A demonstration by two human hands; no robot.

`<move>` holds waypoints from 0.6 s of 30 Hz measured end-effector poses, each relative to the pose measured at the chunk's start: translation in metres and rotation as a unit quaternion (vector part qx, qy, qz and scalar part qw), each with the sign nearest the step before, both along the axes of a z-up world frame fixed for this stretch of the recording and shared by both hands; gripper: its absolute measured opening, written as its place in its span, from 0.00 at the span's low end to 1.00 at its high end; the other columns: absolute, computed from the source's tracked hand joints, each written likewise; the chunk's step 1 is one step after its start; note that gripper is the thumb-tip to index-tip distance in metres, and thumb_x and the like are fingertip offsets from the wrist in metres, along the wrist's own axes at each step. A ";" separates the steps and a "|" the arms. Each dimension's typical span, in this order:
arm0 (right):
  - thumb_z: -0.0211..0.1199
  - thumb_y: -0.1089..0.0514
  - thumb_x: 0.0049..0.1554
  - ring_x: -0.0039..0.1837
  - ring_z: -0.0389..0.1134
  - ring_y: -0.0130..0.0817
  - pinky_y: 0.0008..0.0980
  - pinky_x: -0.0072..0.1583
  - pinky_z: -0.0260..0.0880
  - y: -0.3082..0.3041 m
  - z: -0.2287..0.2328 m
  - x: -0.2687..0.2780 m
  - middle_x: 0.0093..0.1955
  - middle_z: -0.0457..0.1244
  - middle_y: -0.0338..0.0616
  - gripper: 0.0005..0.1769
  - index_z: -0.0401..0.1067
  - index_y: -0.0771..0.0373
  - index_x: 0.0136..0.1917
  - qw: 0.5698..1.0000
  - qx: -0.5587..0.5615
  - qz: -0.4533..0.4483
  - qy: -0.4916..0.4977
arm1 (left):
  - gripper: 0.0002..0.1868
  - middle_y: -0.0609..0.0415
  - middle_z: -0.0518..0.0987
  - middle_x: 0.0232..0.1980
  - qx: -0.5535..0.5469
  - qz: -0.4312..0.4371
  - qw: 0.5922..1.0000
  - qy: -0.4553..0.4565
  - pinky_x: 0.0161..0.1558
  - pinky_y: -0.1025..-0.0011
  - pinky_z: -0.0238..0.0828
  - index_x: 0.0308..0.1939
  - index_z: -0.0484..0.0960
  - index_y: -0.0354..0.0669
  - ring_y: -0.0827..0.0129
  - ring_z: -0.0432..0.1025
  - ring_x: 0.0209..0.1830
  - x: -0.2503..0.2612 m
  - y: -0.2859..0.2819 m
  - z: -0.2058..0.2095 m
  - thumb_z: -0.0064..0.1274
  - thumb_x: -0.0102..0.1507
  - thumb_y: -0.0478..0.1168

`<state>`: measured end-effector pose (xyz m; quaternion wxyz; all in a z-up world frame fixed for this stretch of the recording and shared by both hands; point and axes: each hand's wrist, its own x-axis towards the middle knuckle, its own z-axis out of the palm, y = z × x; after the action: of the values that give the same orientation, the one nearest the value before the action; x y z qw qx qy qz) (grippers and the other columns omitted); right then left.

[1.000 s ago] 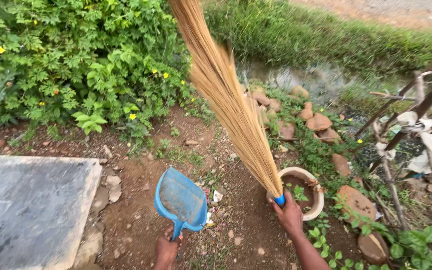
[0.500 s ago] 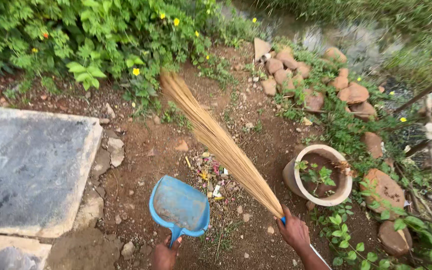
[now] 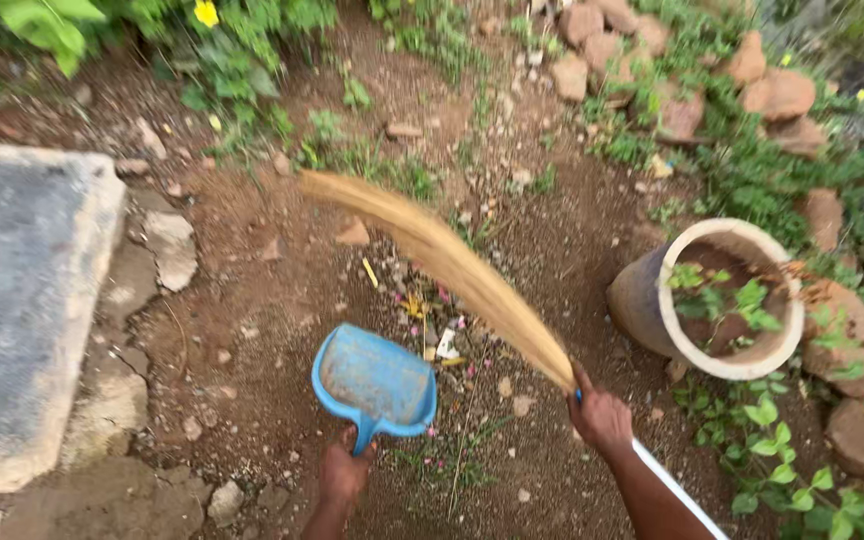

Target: The person sweeps debris into a dustpan in a yard, then carries the dustpan and broom across the property to a waste bin and disposes of the contents.

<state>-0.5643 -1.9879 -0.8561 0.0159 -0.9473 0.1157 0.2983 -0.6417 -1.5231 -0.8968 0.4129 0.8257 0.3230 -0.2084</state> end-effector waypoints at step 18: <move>0.34 0.45 0.68 0.26 0.62 0.32 0.38 0.31 0.70 0.079 -0.137 0.076 0.34 0.63 0.50 0.34 0.40 0.49 0.85 0.993 0.058 0.064 0.085 | 0.21 0.47 0.86 0.45 0.010 -0.057 0.981 0.187 0.46 0.58 0.75 0.62 0.83 0.64 0.62 0.79 0.39 0.092 0.035 -0.125 0.59 0.64 0.50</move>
<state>-0.4881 -1.9085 -0.9934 0.0419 -0.9215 0.0385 0.3841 -0.5497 -1.4885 -1.0217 0.3242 0.7935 0.3489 -0.3787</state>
